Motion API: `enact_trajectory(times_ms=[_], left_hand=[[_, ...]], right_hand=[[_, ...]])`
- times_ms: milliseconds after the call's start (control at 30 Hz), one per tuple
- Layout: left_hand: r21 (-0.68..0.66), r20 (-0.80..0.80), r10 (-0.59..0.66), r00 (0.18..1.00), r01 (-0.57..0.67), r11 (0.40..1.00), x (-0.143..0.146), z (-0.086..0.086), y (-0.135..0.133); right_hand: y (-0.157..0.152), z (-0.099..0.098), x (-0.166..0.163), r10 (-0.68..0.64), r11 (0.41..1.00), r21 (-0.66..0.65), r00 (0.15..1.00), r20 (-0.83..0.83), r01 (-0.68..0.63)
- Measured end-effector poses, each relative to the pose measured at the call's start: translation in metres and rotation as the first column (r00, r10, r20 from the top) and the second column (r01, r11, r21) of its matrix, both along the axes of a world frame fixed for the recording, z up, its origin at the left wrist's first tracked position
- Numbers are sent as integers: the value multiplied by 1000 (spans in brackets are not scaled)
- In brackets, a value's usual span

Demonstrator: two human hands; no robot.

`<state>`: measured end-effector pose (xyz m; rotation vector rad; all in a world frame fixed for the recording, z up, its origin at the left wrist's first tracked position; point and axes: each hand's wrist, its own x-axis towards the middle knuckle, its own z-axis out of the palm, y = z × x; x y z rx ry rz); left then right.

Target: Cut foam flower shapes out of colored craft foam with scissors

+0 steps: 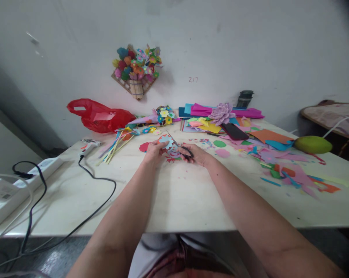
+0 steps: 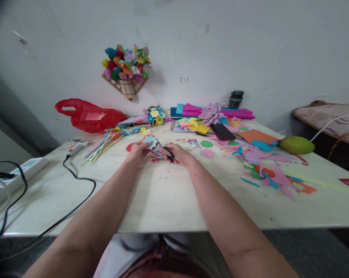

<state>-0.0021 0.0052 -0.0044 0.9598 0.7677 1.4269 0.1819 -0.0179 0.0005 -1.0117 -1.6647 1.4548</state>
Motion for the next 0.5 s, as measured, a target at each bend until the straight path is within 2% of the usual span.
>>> enact_trajectory(times_ms=[167, 500], left_hand=[[-9, 4, -19, 1000, 19, 1000, -1, 1, 0], [-60, -9, -46, 999, 45, 997, -5, 3, -1]], right_hand=[[-2, 3, 1, 20, 1000, 16, 1000, -10, -20], [-1, 4, 4, 37, 999, 34, 997, 71, -40]])
